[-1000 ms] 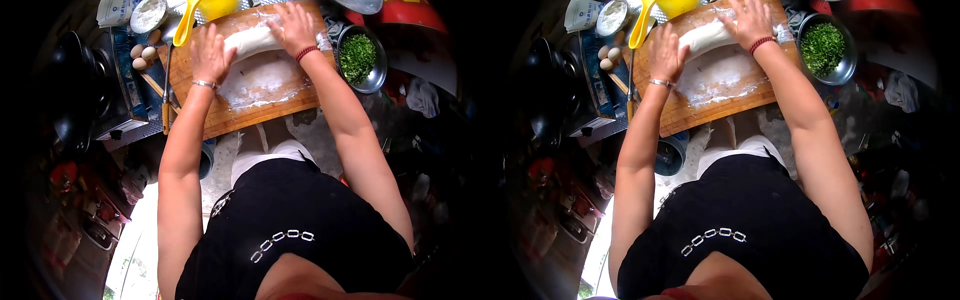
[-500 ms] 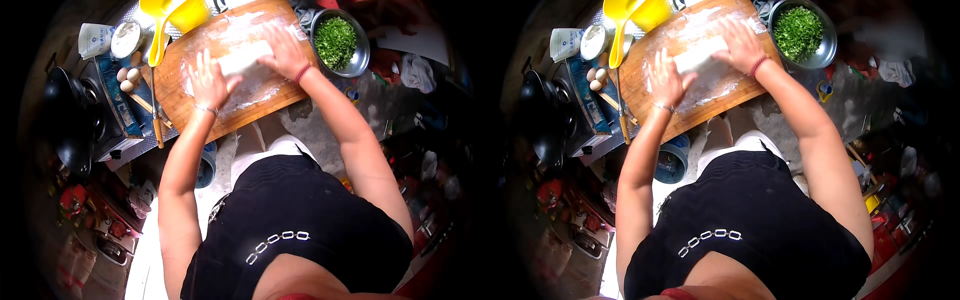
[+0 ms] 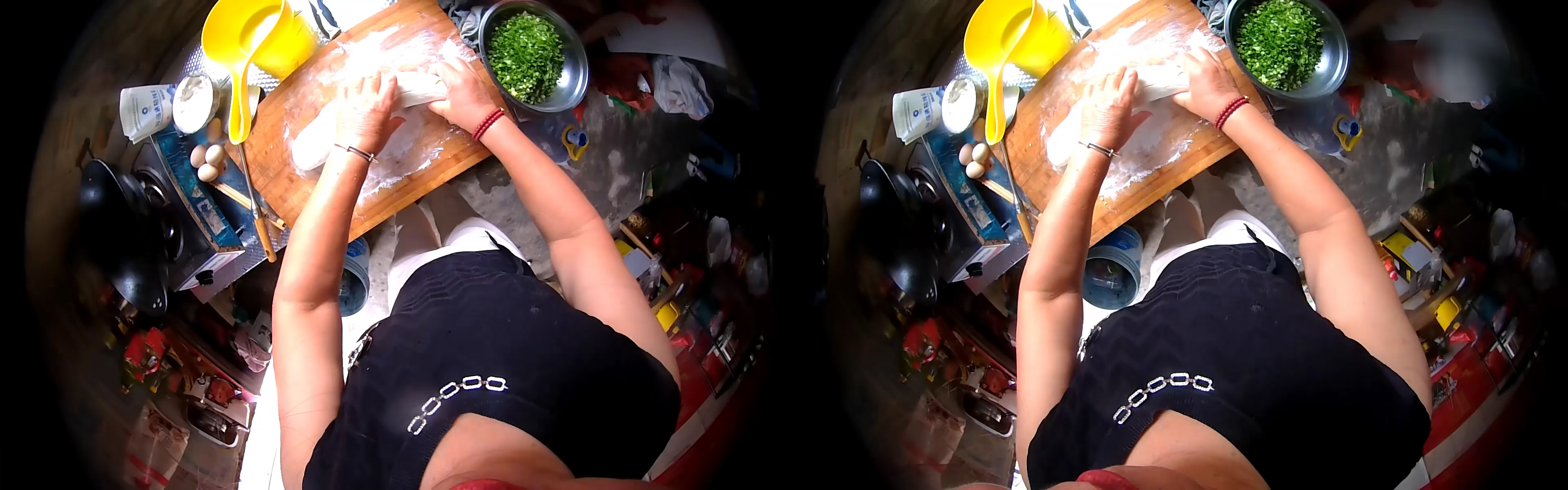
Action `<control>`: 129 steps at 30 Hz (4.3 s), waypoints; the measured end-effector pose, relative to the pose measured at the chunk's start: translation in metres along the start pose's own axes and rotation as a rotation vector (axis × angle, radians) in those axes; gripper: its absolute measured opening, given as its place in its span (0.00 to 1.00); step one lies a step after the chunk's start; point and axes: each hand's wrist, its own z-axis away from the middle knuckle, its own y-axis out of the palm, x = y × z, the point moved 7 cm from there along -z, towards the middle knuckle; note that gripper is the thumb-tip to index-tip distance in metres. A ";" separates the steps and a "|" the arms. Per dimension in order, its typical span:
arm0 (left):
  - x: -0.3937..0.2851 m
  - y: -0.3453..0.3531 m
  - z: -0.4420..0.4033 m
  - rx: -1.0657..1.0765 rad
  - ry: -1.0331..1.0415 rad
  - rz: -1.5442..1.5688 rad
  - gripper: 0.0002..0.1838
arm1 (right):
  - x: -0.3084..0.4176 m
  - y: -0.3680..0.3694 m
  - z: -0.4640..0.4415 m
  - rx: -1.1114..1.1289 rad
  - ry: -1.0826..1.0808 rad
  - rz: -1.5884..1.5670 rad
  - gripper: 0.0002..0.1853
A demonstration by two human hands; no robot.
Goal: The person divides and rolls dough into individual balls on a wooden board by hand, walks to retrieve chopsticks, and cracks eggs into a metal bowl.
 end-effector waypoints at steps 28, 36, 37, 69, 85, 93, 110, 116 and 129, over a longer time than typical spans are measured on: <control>-0.050 0.016 -0.023 -0.349 -0.016 0.342 0.24 | -0.001 -0.003 0.018 -0.454 0.511 -0.502 0.12; -0.058 0.029 -0.025 -0.259 -0.079 0.102 0.21 | -0.024 0.016 0.035 -0.247 0.834 -1.223 0.11; -0.058 0.031 -0.027 -0.183 -0.090 0.079 0.21 | -0.021 0.014 0.039 -0.226 0.881 -1.276 0.10; -0.039 -0.052 0.058 -0.177 -0.057 0.400 0.19 | 0.002 0.011 -0.069 -0.157 -0.162 0.081 0.19; -0.023 -0.015 0.034 -0.519 -0.801 2.583 0.17 | 0.091 -0.010 -0.051 -0.196 -0.015 -0.411 0.12; -0.037 -0.041 0.035 -0.308 -0.281 2.609 0.40 | 0.191 -0.042 -0.029 -0.169 -0.433 -0.317 0.22; -0.022 -0.065 0.047 -0.511 -0.684 2.290 0.32 | 0.144 -0.046 -0.021 -0.261 -0.294 -0.747 0.18; -0.006 -0.045 0.051 -0.356 -0.643 2.591 0.45 | 0.141 -0.031 0.005 0.061 0.136 -0.781 0.17; 0.007 -0.022 0.097 -0.311 -0.751 2.003 0.20 | 0.025 -0.015 -0.047 -0.130 -0.100 0.267 0.20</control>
